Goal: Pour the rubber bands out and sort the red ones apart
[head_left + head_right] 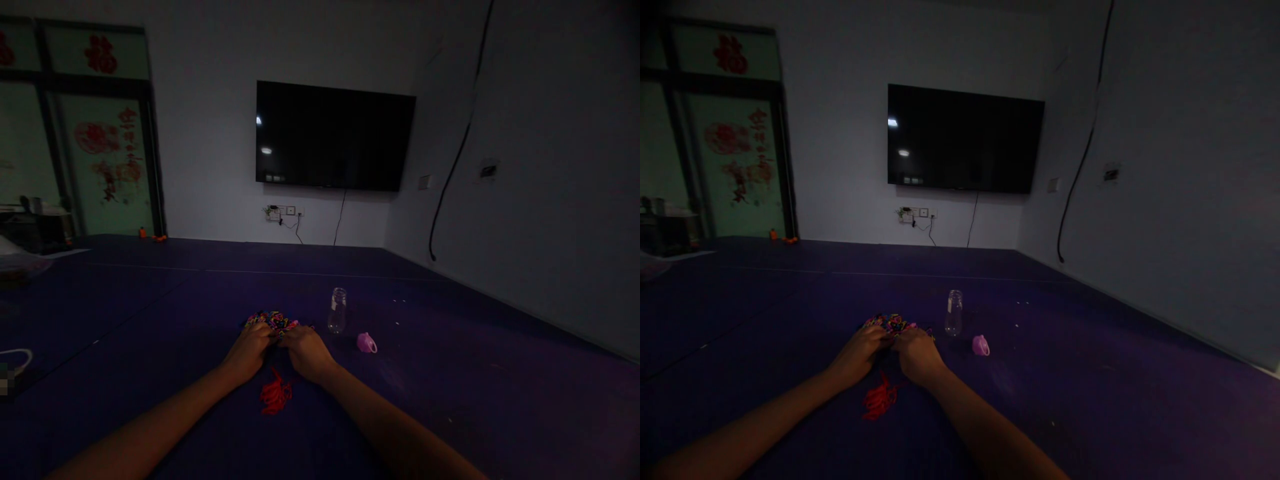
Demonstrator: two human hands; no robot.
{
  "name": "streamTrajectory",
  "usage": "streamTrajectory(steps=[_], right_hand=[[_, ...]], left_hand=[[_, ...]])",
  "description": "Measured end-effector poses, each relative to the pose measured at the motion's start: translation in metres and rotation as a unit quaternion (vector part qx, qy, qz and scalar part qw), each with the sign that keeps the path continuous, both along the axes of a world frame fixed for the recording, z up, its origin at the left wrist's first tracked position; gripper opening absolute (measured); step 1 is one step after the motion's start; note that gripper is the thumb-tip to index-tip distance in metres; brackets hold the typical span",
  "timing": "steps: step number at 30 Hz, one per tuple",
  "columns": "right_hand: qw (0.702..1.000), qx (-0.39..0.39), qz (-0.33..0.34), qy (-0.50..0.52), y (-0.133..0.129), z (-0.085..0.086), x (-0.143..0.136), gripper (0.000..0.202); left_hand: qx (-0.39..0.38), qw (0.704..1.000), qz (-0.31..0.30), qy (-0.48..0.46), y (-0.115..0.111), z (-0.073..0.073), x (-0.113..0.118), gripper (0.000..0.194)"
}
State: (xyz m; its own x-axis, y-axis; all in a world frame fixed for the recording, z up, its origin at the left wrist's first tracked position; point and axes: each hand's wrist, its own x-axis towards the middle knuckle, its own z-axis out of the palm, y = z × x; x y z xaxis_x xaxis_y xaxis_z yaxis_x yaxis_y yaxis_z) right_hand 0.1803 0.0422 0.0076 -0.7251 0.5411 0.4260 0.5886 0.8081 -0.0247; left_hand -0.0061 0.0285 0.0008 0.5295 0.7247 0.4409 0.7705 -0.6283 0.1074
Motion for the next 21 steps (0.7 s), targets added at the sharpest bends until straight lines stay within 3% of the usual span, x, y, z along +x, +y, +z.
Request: streamTrajectory(steps=[10,21], right_hand=[[1.000,0.010,0.005,0.015,-0.003,0.003,-0.001,0.036],[0.988,0.058,0.076,0.120,-0.009,-0.006,-0.001,0.032]], left_hand=[[0.047,0.998,-0.013,-0.028,-0.002,0.000,0.000,0.049],[0.078,0.990,-0.005,-0.120,-0.011,0.007,0.000,0.021]])
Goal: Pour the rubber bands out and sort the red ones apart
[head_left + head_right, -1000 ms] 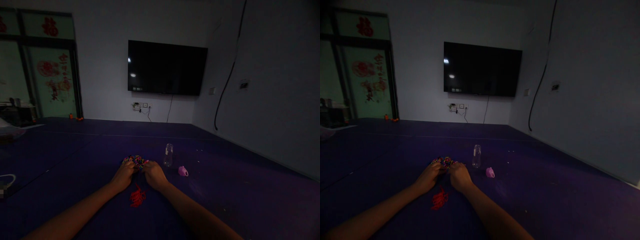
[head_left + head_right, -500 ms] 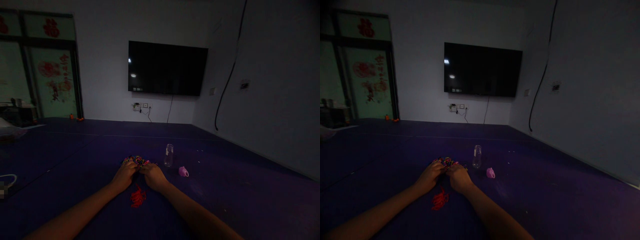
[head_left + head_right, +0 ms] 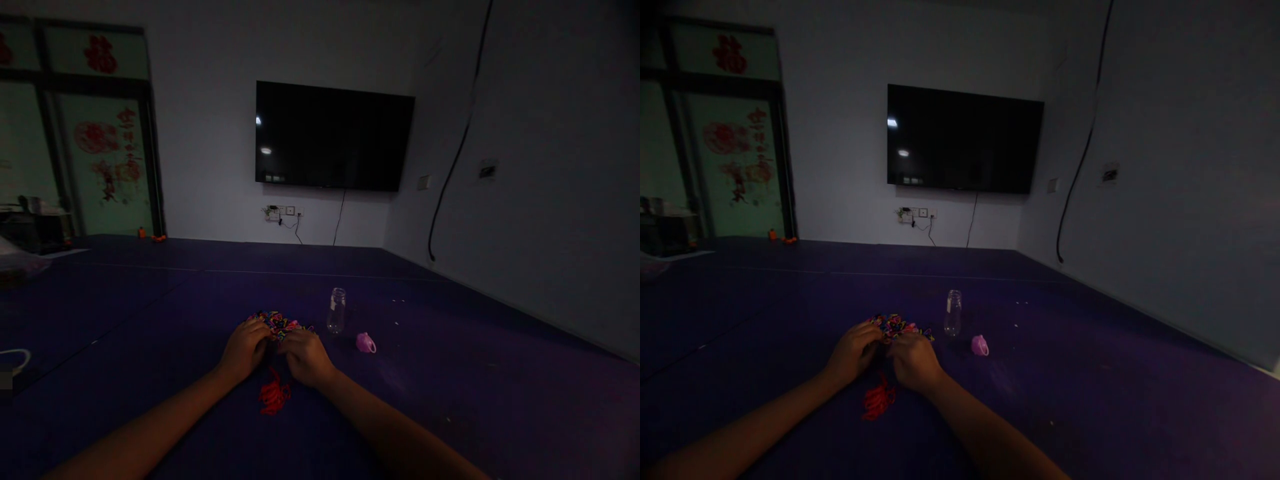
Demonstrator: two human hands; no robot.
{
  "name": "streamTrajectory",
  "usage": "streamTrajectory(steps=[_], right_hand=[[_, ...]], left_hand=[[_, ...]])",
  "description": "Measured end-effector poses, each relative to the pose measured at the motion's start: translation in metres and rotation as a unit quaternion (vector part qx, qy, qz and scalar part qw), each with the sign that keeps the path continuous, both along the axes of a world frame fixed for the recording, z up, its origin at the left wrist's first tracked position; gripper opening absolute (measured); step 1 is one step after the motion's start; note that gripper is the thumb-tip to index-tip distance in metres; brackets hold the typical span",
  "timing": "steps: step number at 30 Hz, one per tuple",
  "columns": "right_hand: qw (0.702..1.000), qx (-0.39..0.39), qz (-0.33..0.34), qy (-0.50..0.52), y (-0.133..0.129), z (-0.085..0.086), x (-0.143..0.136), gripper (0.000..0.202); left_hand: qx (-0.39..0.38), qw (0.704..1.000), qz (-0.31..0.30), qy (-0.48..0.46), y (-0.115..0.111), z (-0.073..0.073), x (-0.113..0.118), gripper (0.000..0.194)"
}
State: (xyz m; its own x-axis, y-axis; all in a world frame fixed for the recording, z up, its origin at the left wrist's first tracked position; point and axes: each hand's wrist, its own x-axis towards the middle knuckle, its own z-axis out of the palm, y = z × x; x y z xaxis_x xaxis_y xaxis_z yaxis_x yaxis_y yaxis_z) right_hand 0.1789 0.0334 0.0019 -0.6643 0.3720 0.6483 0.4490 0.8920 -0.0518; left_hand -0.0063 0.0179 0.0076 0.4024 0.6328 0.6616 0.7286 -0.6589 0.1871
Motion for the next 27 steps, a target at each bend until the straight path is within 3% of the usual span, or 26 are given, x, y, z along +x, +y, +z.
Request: streamTrajectory(steps=[4,10,12,16,22,24,27], right_hand=[[1.000,-0.003,-0.005,-0.022,-0.0056,0.0002,-0.0042,0.029],[0.972,-0.128,-0.194,0.031,0.0014,0.0051,-0.0004,0.032],[0.959,-0.162,-0.225,0.050,0.0034,0.0067,0.0008,0.035],[0.962,-0.189,-0.192,0.034,0.0028,0.0080,-0.0001,0.036],[0.984,-0.174,-0.014,0.028,-0.0044,0.0026,-0.0043,0.041],[0.986,-0.157,-0.015,0.053,-0.0057,0.0019,-0.0046,0.040],[0.983,-0.149,-0.080,0.064,-0.0054,0.0035,-0.0037,0.037]], left_hand=[[-0.017,1.000,-0.006,-0.008,0.0027,0.0004,-0.0017,0.021],[-0.029,0.999,0.046,-0.002,0.0029,0.0011,-0.0001,0.026],[-0.029,0.998,0.060,0.004,0.0032,0.0012,0.0007,0.026],[-0.035,0.996,0.076,0.022,0.0033,0.0004,0.0008,0.024],[-0.035,0.998,0.043,0.037,0.0011,-0.0006,-0.0019,0.023],[-0.037,0.998,0.038,0.040,0.0011,-0.0008,-0.0019,0.022],[-0.036,0.997,0.055,0.048,0.0018,-0.0014,-0.0010,0.021]])
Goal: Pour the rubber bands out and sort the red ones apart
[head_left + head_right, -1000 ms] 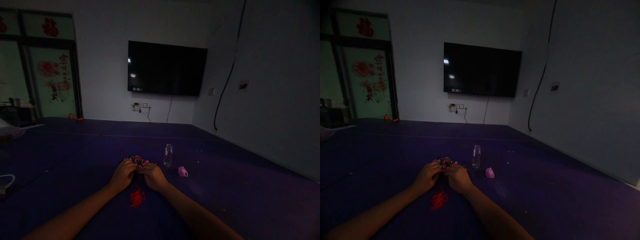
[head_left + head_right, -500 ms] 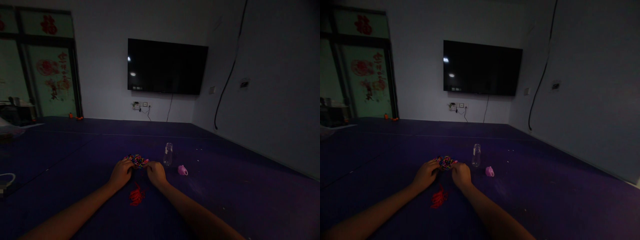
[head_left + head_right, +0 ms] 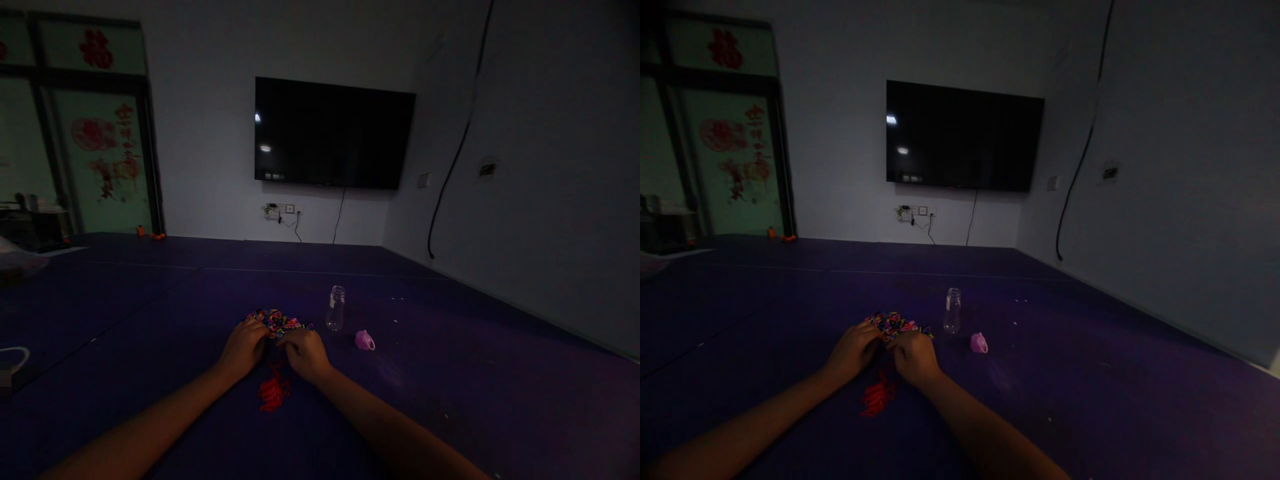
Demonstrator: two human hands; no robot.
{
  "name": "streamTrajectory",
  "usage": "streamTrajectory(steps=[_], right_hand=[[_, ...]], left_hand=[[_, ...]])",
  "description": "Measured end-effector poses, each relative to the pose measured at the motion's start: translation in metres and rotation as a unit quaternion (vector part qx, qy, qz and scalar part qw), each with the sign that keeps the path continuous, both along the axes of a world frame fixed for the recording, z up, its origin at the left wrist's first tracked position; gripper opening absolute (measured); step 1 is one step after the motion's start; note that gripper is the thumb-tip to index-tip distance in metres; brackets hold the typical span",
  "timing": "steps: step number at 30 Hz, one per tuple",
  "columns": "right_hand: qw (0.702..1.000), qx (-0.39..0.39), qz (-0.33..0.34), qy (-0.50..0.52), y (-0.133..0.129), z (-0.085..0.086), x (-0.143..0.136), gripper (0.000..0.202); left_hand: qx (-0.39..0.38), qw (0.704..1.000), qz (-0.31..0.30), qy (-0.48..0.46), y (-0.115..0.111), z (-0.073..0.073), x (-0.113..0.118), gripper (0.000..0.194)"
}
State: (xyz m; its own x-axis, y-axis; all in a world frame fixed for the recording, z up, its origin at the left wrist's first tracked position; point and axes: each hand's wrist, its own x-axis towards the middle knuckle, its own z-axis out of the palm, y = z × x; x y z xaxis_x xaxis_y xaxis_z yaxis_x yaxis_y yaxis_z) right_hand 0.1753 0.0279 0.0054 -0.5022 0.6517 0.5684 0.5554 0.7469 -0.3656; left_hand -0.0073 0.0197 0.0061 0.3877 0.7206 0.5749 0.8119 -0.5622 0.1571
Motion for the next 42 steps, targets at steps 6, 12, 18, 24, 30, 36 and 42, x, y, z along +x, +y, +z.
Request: streamTrajectory(steps=[6,12,18,24,30,36,42], right_hand=[[0.997,-0.050,0.038,-0.044,0.000,0.002,0.000,0.038],[0.997,-0.067,-0.017,-0.018,0.002,0.002,0.001,0.038],[0.984,-0.035,-0.161,-0.060,0.018,0.003,0.010,0.037],[0.981,-0.040,-0.144,-0.124,0.022,0.003,0.012,0.043],[0.977,-0.064,-0.141,-0.143,0.021,0.002,0.011,0.044],[0.978,-0.058,-0.134,-0.150,0.028,-0.004,0.012,0.045],[0.977,-0.054,-0.126,-0.162,0.031,-0.007,0.013,0.047]], left_hand=[[0.012,1.000,-0.017,-0.010,0.001,-0.001,0.000,0.023],[0.010,1.000,-0.004,0.007,0.000,-0.001,0.002,0.017],[0.017,1.000,0.005,0.019,0.002,-0.002,0.004,0.017],[0.027,1.000,0.000,0.014,0.001,-0.003,0.004,0.021],[0.013,1.000,-0.001,0.014,0.002,-0.002,0.005,0.020],[0.007,1.000,-0.005,0.014,0.000,-0.001,0.005,0.022],[0.010,1.000,-0.005,0.016,0.002,-0.003,0.004,0.021]])
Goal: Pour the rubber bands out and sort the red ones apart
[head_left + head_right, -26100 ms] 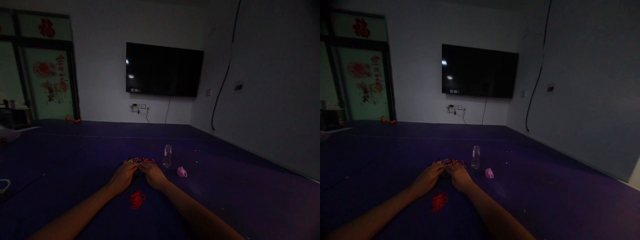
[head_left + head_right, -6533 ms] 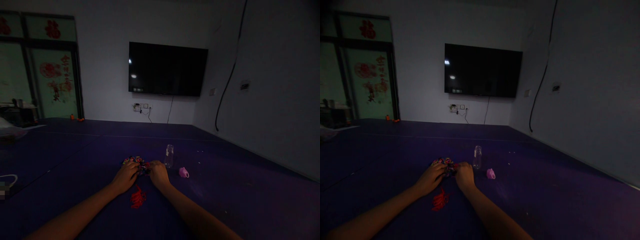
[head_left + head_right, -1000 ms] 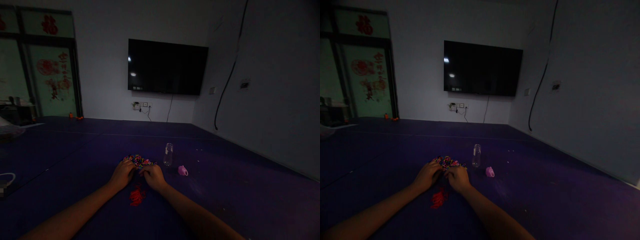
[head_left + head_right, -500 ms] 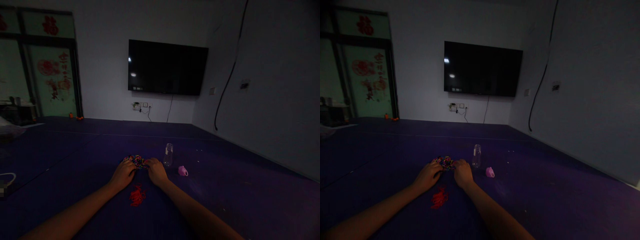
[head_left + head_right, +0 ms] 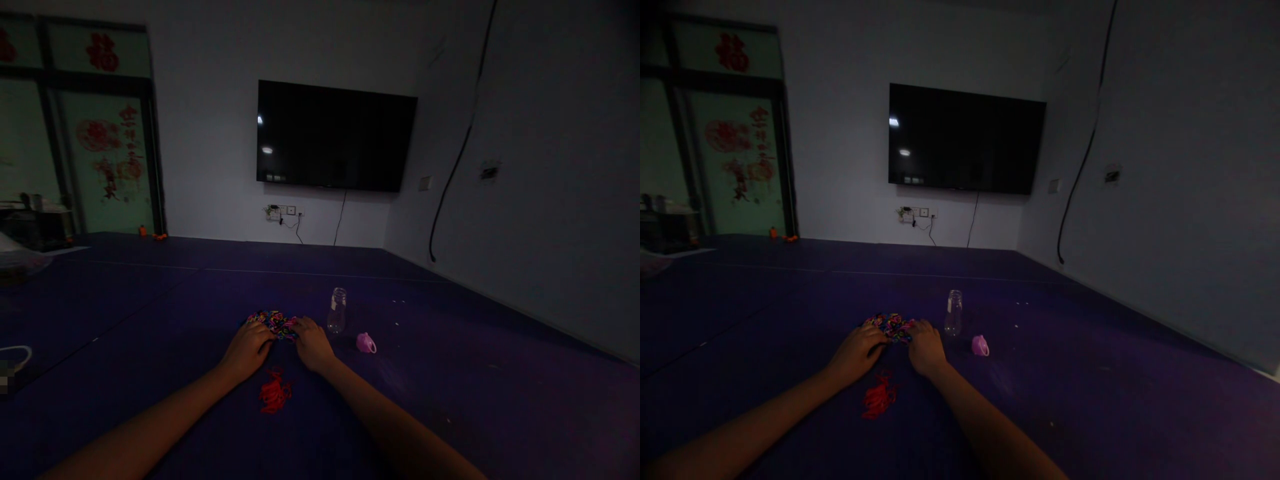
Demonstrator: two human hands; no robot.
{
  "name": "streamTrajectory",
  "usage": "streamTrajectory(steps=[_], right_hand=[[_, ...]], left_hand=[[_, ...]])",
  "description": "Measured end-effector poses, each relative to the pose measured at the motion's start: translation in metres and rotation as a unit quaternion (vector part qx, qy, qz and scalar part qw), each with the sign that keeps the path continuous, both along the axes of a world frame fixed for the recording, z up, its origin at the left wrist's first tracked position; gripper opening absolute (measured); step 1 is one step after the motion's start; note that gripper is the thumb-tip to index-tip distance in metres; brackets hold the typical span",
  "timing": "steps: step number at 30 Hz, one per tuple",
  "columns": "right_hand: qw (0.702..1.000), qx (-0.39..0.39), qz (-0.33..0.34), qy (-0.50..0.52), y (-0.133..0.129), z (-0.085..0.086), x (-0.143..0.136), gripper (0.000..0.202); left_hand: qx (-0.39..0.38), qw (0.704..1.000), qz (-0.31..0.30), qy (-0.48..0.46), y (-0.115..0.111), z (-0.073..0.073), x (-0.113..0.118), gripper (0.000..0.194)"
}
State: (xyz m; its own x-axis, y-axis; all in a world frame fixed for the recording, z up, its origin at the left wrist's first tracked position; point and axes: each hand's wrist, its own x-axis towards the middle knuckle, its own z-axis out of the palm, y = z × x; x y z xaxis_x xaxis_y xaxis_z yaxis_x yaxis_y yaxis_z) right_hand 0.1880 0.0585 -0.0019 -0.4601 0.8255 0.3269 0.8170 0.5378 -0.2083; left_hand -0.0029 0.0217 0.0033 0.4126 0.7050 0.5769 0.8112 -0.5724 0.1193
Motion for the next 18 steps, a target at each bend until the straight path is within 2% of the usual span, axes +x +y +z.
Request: streamTrajectory(steps=[11,18], right_hand=[[1.000,0.005,0.026,-0.001,0.0021,-0.0014,-0.0004,0.050],[0.994,0.028,0.107,0.011,-0.0047,0.0045,-0.0022,0.053]], left_hand=[[-0.007,1.000,-0.009,0.002,-0.0002,0.0006,-0.0005,0.021],[-0.012,1.000,-0.019,0.007,0.0008,0.0009,-0.0006,0.027]])
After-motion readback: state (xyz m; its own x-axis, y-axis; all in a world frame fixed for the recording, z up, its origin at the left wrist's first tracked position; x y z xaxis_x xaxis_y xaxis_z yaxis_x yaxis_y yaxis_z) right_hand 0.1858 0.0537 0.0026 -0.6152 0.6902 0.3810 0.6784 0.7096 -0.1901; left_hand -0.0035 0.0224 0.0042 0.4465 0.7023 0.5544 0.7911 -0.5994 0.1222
